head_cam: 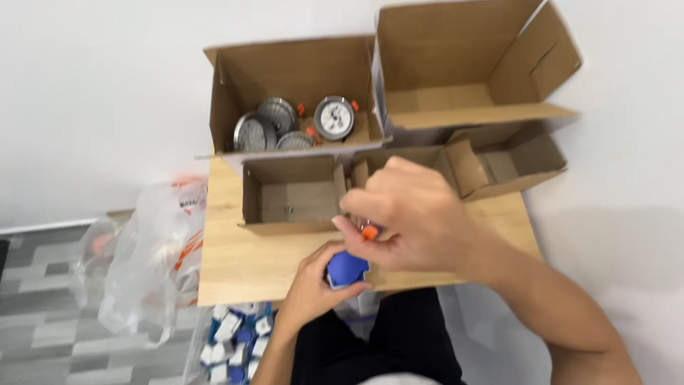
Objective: The person retrieves a blue plastic electrical component and a screwdriver from a cardboard box. They use the screwdriver to tighten screws into the blue component, securing it together. The person then places the assembled component into a smaller cardboard box.
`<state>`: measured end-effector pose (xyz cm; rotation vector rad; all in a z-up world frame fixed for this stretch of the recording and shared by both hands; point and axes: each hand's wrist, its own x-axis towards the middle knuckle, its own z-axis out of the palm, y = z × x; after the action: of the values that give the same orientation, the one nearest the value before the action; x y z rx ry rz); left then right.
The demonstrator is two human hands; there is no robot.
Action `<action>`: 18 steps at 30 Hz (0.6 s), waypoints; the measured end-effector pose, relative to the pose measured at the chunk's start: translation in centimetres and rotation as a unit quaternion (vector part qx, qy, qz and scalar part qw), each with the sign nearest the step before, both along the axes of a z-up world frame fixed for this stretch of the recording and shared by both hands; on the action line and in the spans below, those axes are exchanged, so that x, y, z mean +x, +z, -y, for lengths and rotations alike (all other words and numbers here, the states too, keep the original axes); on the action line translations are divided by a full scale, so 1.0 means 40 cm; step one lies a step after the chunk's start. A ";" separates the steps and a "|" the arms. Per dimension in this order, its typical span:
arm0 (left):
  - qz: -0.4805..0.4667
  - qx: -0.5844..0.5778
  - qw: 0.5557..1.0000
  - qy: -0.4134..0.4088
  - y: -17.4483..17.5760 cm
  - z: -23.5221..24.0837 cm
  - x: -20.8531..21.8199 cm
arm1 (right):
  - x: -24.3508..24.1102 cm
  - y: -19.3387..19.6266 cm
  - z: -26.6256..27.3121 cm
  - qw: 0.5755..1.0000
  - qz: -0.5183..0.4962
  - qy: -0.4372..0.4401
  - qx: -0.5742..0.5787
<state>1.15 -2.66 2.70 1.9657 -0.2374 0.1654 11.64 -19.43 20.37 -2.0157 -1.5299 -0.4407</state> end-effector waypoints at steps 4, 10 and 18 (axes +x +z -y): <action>-0.017 0.005 1.000 0.012 -0.012 0.003 0.008 | -0.004 -0.013 -0.018 0.985 0.092 0.001 0.148; -0.024 0.016 0.999 0.038 -0.067 0.000 0.013 | 0.005 0.051 0.030 0.994 0.069 0.081 0.037; -0.011 -0.012 0.999 0.027 -0.117 -0.004 0.025 | 0.026 0.106 0.108 0.936 -0.240 0.209 -0.150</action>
<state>2.13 -2.50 -1.98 1.9493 -0.1662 0.1806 12.66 -23.74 24.63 -1.7502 -1.7031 0.4495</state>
